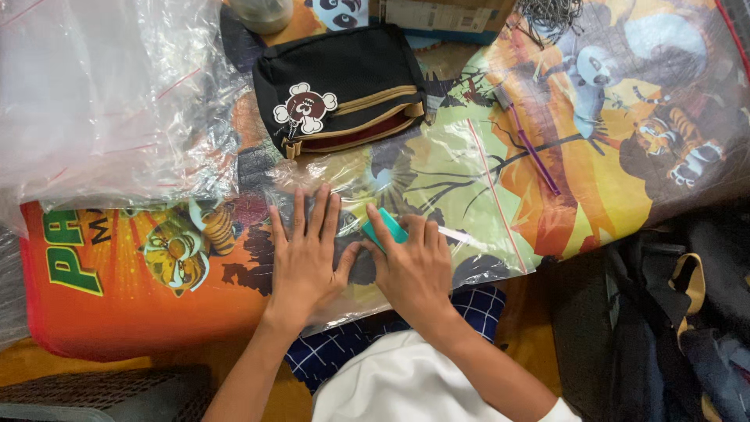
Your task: The person places a black pouch into a clear plastic bag, seals it by hand, and then places a small label into a separate smaller plastic bag and seals it.
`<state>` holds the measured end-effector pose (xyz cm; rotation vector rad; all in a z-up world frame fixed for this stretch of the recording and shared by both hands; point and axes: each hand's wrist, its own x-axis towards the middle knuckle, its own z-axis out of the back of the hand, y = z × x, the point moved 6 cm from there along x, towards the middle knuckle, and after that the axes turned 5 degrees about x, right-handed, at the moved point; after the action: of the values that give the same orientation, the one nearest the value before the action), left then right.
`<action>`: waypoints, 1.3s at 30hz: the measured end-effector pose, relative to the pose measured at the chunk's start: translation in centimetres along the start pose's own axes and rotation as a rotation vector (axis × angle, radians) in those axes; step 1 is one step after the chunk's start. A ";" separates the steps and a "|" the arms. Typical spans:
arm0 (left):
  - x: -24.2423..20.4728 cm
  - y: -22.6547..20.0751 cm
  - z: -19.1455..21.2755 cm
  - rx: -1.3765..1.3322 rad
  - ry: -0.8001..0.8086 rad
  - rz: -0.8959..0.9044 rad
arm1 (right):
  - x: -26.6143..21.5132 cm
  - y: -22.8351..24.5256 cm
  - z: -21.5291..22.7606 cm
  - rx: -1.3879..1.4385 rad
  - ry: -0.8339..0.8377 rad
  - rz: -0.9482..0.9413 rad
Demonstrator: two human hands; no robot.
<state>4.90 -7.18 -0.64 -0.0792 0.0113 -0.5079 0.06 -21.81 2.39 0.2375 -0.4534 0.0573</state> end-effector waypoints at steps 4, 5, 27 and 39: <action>0.0 0.4 0.5 -0.028 -0.010 -0.002 | 0.8 -4.1 0.4 0.036 0.058 -0.055; 0.1 0.9 0.4 -0.029 0.056 0.056 | 0.8 -6.3 0.4 -0.042 0.028 -0.108; -1.3 2.1 1.7 -0.056 0.012 0.091 | 5.7 3.7 -5.5 0.194 0.028 0.102; -1.2 2.4 2.1 -0.143 -0.035 0.099 | 6.3 -17.0 0.0 -0.228 -0.140 -0.269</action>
<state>5.05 -4.35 1.27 -0.2265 0.0173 -0.4060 7.55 -38.26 1.51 0.0763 -0.5594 -0.2745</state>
